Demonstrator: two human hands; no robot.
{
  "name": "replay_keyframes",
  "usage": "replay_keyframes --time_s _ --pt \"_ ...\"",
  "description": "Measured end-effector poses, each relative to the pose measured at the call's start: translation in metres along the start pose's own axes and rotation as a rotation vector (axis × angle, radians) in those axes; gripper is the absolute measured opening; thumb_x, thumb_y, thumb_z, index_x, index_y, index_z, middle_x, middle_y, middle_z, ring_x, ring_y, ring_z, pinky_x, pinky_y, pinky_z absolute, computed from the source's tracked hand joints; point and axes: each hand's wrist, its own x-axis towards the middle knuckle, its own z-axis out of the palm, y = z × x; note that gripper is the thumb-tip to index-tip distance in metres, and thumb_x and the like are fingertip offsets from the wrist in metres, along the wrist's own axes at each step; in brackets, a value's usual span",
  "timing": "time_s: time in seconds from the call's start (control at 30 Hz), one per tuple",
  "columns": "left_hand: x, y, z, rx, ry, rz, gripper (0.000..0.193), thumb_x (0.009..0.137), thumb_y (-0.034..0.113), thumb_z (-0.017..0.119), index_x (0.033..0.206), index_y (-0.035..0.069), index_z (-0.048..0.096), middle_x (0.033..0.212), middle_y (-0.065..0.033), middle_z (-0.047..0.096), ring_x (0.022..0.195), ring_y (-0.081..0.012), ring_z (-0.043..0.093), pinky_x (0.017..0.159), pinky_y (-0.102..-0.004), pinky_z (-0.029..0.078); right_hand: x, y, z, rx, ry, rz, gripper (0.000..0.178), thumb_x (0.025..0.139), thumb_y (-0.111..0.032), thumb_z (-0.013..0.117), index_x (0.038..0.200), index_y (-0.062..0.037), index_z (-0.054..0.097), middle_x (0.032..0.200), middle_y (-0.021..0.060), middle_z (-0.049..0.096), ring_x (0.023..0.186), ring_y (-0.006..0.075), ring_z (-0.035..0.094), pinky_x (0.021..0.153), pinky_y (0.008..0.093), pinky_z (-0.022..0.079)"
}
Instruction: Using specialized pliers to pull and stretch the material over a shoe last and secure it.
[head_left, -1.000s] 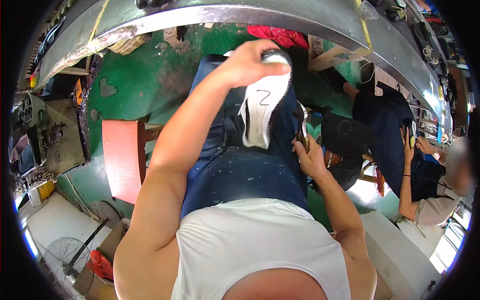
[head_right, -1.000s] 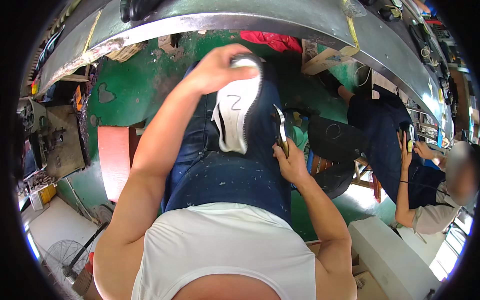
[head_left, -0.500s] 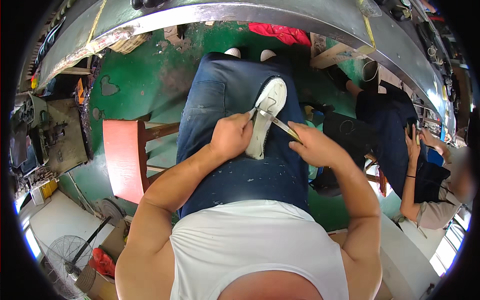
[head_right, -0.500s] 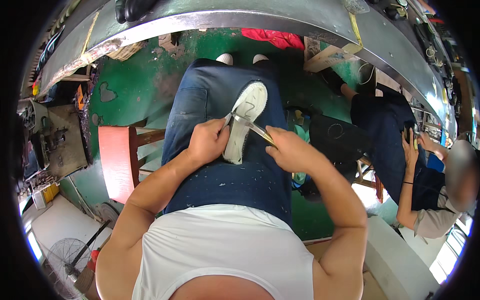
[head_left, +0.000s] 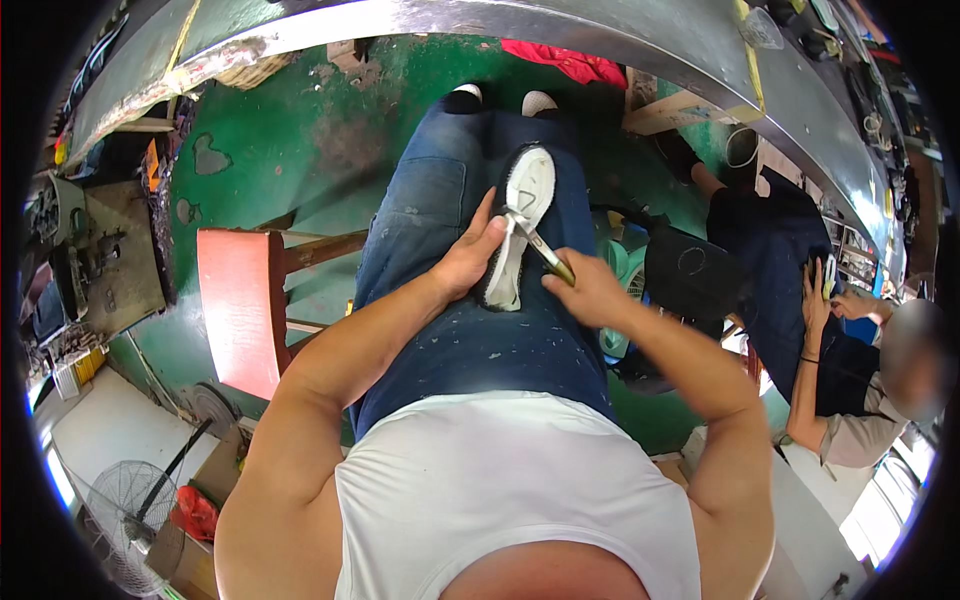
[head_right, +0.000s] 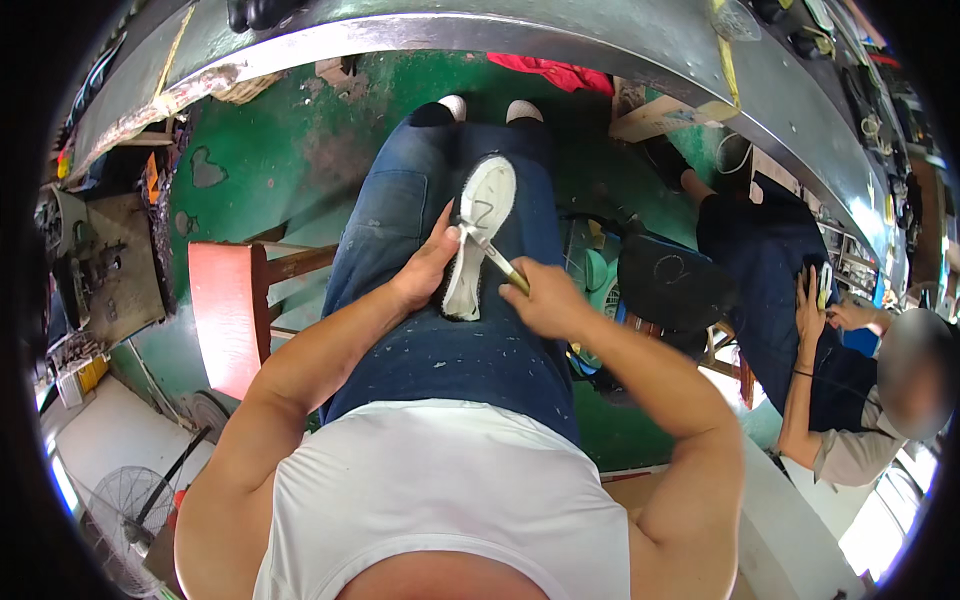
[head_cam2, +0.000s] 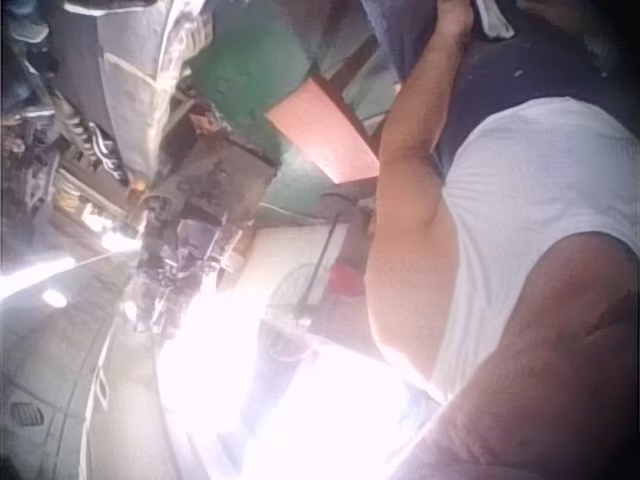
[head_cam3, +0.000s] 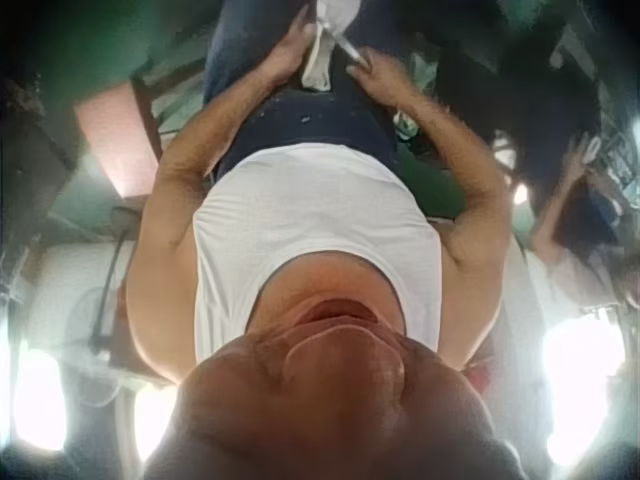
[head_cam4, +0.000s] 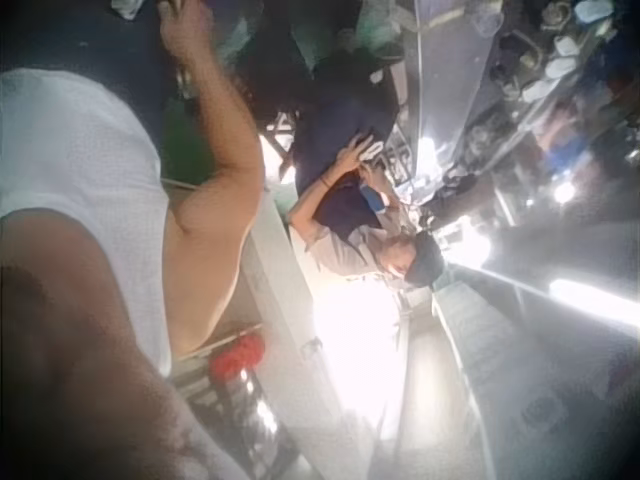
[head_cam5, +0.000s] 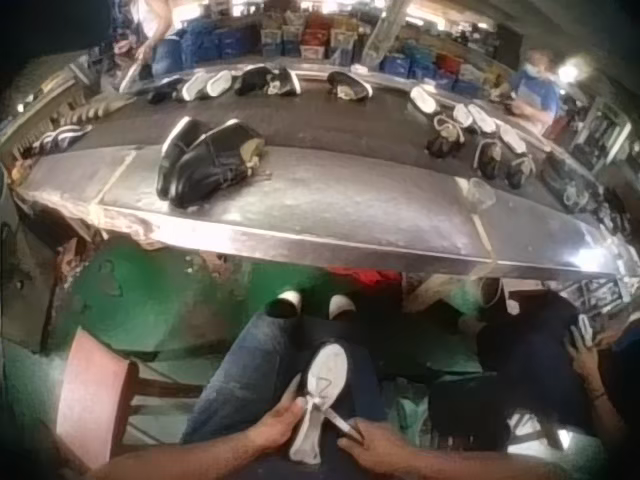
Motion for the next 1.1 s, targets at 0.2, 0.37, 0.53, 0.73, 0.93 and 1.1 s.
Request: replay_keyframes --time_s 0.2,0.37,0.53,0.73,0.93,1.1 --pt "0.020 -0.015 -0.001 0.361 0.121 0.130 0.072 0.102 0.034 0.055 0.159 0.009 0.019 0.153 -0.0235 0.035 0.143 -0.0307 0.034 0.117 -0.0365 0.028 -0.004 -0.018 -0.037 0.183 -0.177 0.170 0.019 0.093 -0.016 0.062 0.104 0.0003 0.061 0.086 0.0189 0.064 0.077 0.0322 0.068 0.072 0.0388 0.055" --pt "0.020 -0.013 0.003 0.433 0.177 0.141 0.073 0.101 0.032 0.056 0.159 0.008 0.019 0.152 -0.0257 0.037 0.143 -0.0335 0.034 0.117 -0.0372 0.028 0.026 -0.007 -0.059 -0.601 0.299 -0.434 0.020 0.093 -0.015 0.061 0.101 0.0027 0.059 0.086 0.0177 0.065 0.065 0.0273 0.067 0.065 0.0382 0.055" --pt "0.016 -0.001 0.009 0.578 0.229 0.224 0.071 0.101 0.025 0.057 0.158 0.008 0.020 0.153 -0.0276 0.036 0.141 -0.0357 0.039 0.116 -0.0366 0.031 0.030 0.000 -0.051 0.255 -0.146 0.091 0.024 0.096 -0.024 0.060 0.098 -0.0007 0.061 0.074 0.0066 0.065 0.064 0.0186 0.065 0.062 0.0343 0.052" --pt "0.009 0.024 0.013 1.126 0.136 0.386 0.066 0.099 0.016 0.051 0.158 0.020 0.022 0.153 -0.0261 0.034 0.132 -0.0457 0.046 0.110 -0.0423 0.041 0.022 0.008 0.022 0.472 0.132 0.179 0.024 0.098 -0.025 0.059 0.103 -0.0010 0.063 0.074 0.0044 0.065 0.068 0.0143 0.063 0.060 0.0308 0.049" --pt "0.006 0.042 0.030 1.229 0.076 0.186 0.056 0.100 0.020 0.048 0.153 0.025 0.032 0.144 -0.0304 0.043 0.118 -0.0477 0.056 0.102 -0.0477 0.047 0.003 0.031 -0.053 1.031 -0.391 0.292 0.035 0.101 -0.029 0.057 0.115 0.0024 0.058 0.095 0.0073 0.065 0.072 0.0150 0.065 0.045 0.0209 0.044" --pt "0.008 0.032 0.029 1.250 0.090 0.290 0.050 0.100 0.023 0.047 0.149 0.027 0.039 0.141 -0.0318 0.046 0.108 -0.0487 0.062 0.095 -0.0499 0.051 0.012 -0.005 -0.059 0.474 0.021 0.144 0.041 0.103 -0.037 0.051 0.104 0.0037 0.059 0.087 0.0131 0.067 0.072 0.0187 0.067 0.055 0.0326 0.051"
